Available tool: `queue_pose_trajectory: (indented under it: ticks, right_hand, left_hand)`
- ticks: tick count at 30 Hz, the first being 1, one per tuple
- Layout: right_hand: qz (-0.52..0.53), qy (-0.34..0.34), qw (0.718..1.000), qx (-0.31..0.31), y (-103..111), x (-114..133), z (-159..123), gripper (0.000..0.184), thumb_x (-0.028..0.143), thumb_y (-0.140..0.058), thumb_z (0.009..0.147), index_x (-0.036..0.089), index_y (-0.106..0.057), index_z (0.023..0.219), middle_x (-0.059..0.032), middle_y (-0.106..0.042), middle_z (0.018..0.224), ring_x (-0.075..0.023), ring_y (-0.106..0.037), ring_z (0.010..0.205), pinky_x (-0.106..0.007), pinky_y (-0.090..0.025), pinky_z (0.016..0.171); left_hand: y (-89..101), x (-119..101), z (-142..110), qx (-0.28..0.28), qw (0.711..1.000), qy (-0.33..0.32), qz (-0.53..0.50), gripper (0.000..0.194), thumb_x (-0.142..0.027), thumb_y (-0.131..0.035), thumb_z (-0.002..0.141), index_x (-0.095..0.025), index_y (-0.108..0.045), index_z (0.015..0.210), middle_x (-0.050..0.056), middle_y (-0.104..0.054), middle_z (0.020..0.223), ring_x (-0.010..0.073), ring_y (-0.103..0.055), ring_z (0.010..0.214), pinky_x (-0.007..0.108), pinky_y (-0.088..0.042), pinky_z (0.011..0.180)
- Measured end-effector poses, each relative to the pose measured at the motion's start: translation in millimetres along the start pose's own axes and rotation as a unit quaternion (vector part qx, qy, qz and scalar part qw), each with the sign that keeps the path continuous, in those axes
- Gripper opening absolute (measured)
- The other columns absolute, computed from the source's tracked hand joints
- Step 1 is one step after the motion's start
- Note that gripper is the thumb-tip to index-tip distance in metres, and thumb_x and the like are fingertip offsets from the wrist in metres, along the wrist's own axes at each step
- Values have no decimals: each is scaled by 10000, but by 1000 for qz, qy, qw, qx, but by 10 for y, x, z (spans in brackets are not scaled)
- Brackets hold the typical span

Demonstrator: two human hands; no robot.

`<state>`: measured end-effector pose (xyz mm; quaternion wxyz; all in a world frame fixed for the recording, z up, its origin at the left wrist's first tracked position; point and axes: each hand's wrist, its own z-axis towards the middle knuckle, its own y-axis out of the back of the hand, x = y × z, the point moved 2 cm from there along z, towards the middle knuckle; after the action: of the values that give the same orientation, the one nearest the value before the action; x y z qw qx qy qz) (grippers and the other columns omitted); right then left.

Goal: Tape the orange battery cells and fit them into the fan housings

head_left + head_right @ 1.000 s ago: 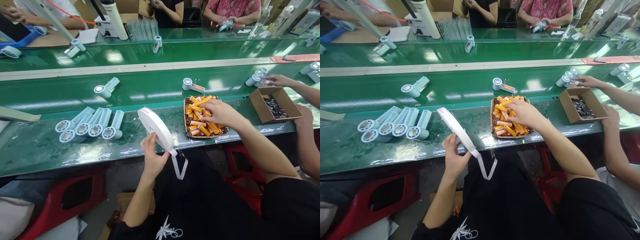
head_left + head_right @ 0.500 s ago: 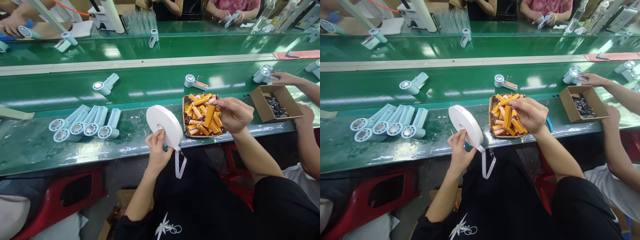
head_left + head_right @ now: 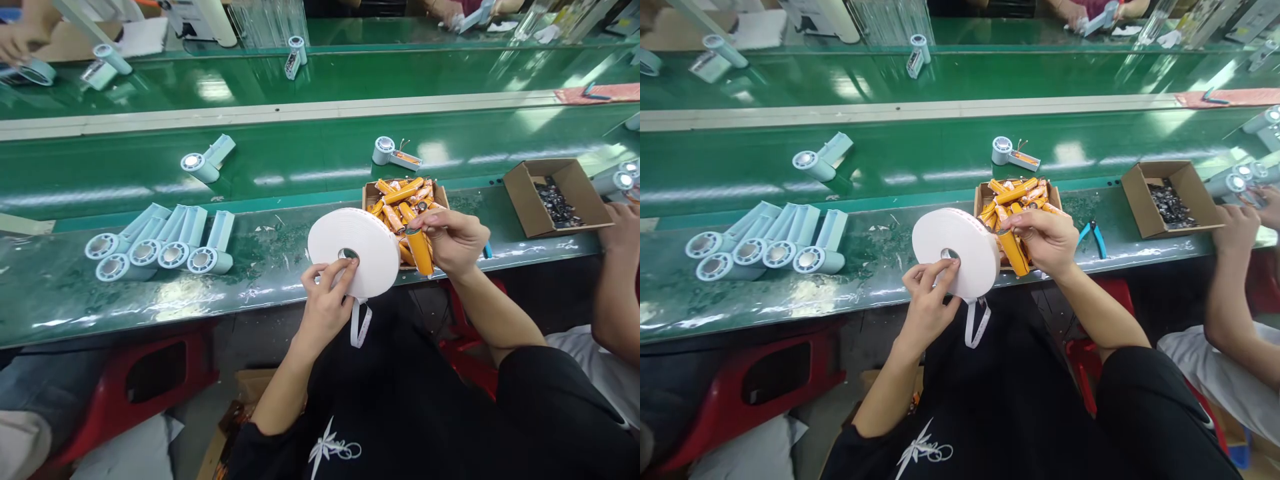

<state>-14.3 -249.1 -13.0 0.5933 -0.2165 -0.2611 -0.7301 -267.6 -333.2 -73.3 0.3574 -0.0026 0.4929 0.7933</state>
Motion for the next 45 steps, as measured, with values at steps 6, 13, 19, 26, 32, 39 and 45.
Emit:
queue_pose_trajectory:
  ticks: [6, 13, 19, 26, 32, 39, 45]
  right_hand:
    - [-44, -126, 990, 45, -23, -17, -158, 247, 496, -726, 1047, 272, -820, 1003, -24, -845, 960, -220, -832, 905, -384, -705, 911]
    - [82, -338, 907, 237, 2, 25, -241, 684, 581, -910, 856, 239, -740, 1423, -77, -808, 1252, -275, -785, 1150, -393, -659, 1032]
    - [129, -419, 863, 250, -24, 43, -82, 407, 466, -985, 759, 211, -833, 1037, -31, -823, 990, -261, -800, 995, -371, -693, 921]
    - [205, -349, 902, -152, -297, 2, -535, 522, 629, -998, 731, 316, -692, 1017, 30, -792, 1005, -175, -801, 965, -286, -705, 870]
    - [149, -413, 898, 4, -99, 47, -452, 563, 453, -1083, 624, 228, -832, 1074, -73, -830, 1180, -304, -814, 1092, -441, -732, 962]
    - [83, -383, 920, -11, 32, -11, -380, 479, 402, -1084, 603, 214, -858, 981, -59, -841, 1084, -333, -814, 1087, -514, -718, 1004]
    - [178, -334, 897, -228, -265, -15, -655, 643, 461, -1067, 663, 326, -756, 1210, 5, -816, 1134, -218, -815, 1023, -376, -710, 969]
  left_hand:
    - [116, -38, -29, -10, 999, 9, 34, 813, 8, -641, 910, -334, -546, 1642, 72, -752, 1370, 321, -540, 1234, 468, -406, 1093]
    - [298, 40, -32, -66, 989, -7, 131, 865, 22, -672, 951, -396, -486, 1685, 17, -805, 1301, 307, -476, 1117, 446, -399, 997]
    - [315, 19, 23, -69, 981, -6, 181, 723, -117, -699, 1026, -472, -534, 1634, -23, -820, 1292, 295, -467, 1112, 506, -297, 1040]
    - [122, -213, 14, -143, 974, 26, 176, 646, -190, -754, 1010, -459, -607, 1578, 12, -836, 1200, 298, -461, 1064, 527, -248, 1101]
    - [272, -109, 46, -97, 974, -38, 202, 702, -160, -764, 1007, -428, -559, 1623, -23, -838, 1219, 278, -450, 1085, 468, -283, 1094]
    - [301, -53, 77, -58, 983, -26, 174, 720, -160, -708, 1033, -481, -510, 1647, -31, -822, 1257, 271, -455, 1043, 485, -277, 1111]
    - [122, -187, 40, -57, 986, -25, 154, 712, -360, -797, 976, -309, -558, 1645, 88, -799, 1176, 304, -449, 1046, 505, -301, 1074]
